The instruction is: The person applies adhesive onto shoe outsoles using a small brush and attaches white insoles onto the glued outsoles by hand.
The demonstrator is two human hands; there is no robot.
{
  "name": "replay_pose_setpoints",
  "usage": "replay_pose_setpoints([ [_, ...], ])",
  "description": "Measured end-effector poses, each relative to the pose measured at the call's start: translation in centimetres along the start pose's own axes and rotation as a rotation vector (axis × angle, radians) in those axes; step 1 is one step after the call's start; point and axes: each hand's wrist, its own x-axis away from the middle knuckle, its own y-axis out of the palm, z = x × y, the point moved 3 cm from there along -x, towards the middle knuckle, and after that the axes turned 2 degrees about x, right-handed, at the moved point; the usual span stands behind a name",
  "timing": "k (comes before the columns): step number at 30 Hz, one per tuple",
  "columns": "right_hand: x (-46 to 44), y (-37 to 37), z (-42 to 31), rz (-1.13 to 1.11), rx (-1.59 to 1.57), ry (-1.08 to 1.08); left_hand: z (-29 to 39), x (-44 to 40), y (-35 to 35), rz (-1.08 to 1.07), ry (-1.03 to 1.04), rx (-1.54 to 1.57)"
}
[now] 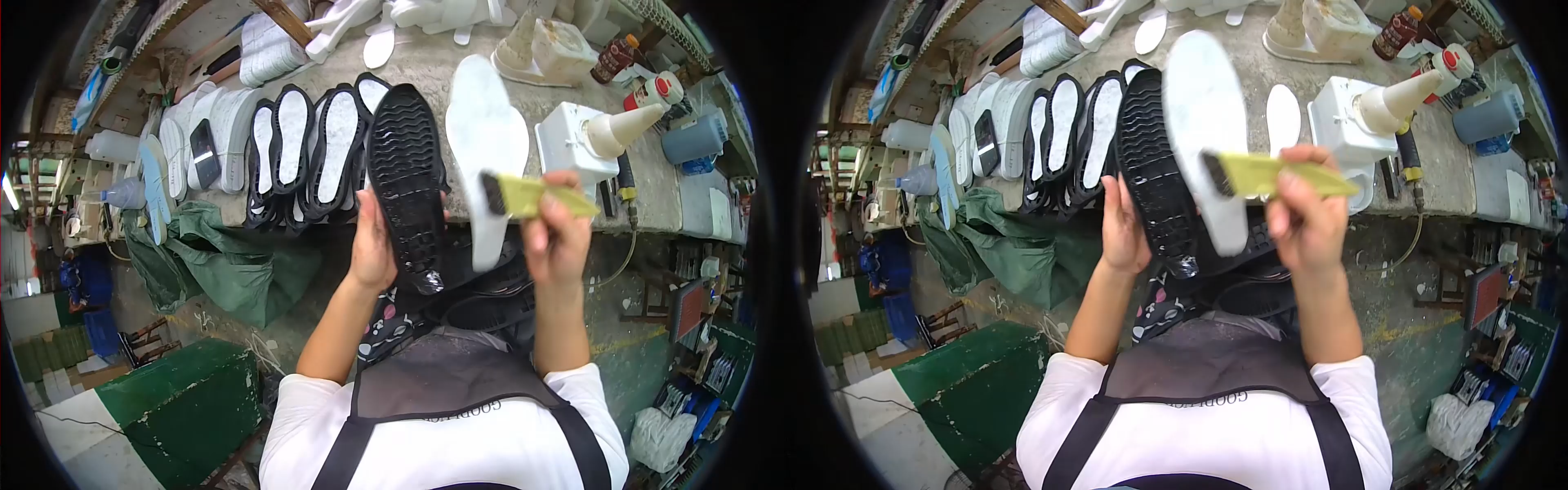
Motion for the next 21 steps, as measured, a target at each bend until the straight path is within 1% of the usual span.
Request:
replay_pose_setpoints([
  [1, 0.9, 0.8, 0.5, -0.058, -0.044, 0.023, -0.2, -0.3, 1.1, -0.005, 0.036, 0.043],
  [2, 1.6, 1.4, 1.1, -0.057, -0.034, 0.029, -0.3, -0.5, 2.0, 0.011, 0.080, -0.004],
  [3, 1.9, 1.8, 1.8, -0.057, -0.026, 0.037, -0.4, -0.5, 2.2, -0.057, 0.094, -0.013],
  [5, 1.8, 2.2, 3.1, -0.052, 0.011, 0.013, -0.7, -0.1, 2.6, -0.080, 0.119, -0.047],
  [6, 1.8, 2.2, 3.5, -0.062, 0.050, 0.004, -0.7, 0.1, 3.0, -0.040, 0.133, -0.111],
  [9, 2.0, 1.4, 4.9, -0.034, 0.036, 0.007, -0.8, 0.9, 2.8, -0.149, 0.161, -0.079],
  [10, 2.2, 1.3, 5.1, -0.024, 0.033, -0.001, -0.8, 1.2, 2.9, -0.106, 0.189, -0.087],
  [13, 2.6, 1.2, 5.1, -0.013, 0.061, -0.008, -1.3, 1.8, 2.3, -0.057, 0.164, -0.169],
  [14, 2.7, 1.2, 5.3, -0.010, 0.084, -0.027, -1.6, 1.9, 1.8, -0.009, 0.158, -0.174],
  [17, 2.5, 1.0, 5.7, -0.019, 0.200, -0.105, -1.5, 2.3, 2.4, -0.018, 0.217, -0.499],
  [18, 2.5, 1.1, 5.7, -0.036, 0.268, -0.141, -1.7, 2.3, 1.7, 0.030, 0.294, -0.572],
  [20, 2.3, 0.9, 6.1, -0.090, 0.425, -0.247, -1.9, 2.7, 1.1, 0.047, 0.313, -0.665],
  [21, 1.7, 0.9, 6.0, -0.077, 0.496, -0.308, -1.9, 3.0, 0.8, 0.055, 0.321, -0.712],
])
